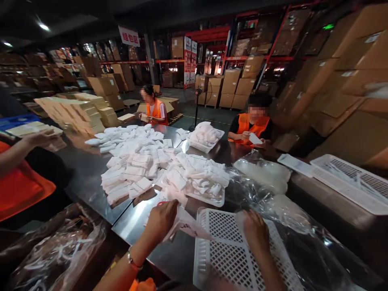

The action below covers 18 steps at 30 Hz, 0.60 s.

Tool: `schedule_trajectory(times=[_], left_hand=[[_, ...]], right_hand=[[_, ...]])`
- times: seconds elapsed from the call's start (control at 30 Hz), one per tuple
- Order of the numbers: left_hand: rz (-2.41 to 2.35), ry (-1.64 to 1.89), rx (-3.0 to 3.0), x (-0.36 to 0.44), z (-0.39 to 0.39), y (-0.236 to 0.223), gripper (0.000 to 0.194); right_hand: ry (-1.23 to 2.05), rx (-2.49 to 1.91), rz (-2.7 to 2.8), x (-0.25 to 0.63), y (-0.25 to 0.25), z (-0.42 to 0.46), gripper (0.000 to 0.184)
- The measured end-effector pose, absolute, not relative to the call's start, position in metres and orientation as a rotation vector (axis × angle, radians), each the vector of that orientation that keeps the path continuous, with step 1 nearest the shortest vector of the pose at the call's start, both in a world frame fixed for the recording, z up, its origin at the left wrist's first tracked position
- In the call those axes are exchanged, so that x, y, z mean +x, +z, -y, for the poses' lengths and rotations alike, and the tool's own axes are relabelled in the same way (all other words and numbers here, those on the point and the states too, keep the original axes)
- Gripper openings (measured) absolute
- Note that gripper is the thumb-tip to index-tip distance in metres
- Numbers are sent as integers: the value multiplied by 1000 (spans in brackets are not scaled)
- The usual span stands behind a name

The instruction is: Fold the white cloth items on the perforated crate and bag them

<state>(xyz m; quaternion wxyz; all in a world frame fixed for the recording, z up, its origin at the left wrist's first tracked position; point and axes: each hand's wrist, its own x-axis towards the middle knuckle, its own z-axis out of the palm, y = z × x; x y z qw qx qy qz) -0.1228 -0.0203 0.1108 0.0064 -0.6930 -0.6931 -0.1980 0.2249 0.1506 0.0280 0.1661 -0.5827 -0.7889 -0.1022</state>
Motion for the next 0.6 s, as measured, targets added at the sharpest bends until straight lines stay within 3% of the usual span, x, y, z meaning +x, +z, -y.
schedule_trajectory(times=[0.13, 0.27, 0.37, 0.47, 0.6], left_hand=[[1963, -488, -2412, -61, 11, 109, 37], [2102, -245, -2391, -47, -16, 117, 32], [2186, -235, -2154, -61, -45, 146, 29], [2034, -354, -1985, -56, -55, 164, 42], [1499, -493, -2140, -6, -29, 124, 38]], right_hand=[[-110, -1593, 2546, 290, 24, -162, 65], [-8, -1291, 2837, 306, 35, -159, 74], [96, -1207, 2843, 300, 45, -156, 57], [444, -1152, 2559, 291, 43, -153, 45], [719, -1215, 2134, 285, 24, -153, 23]])
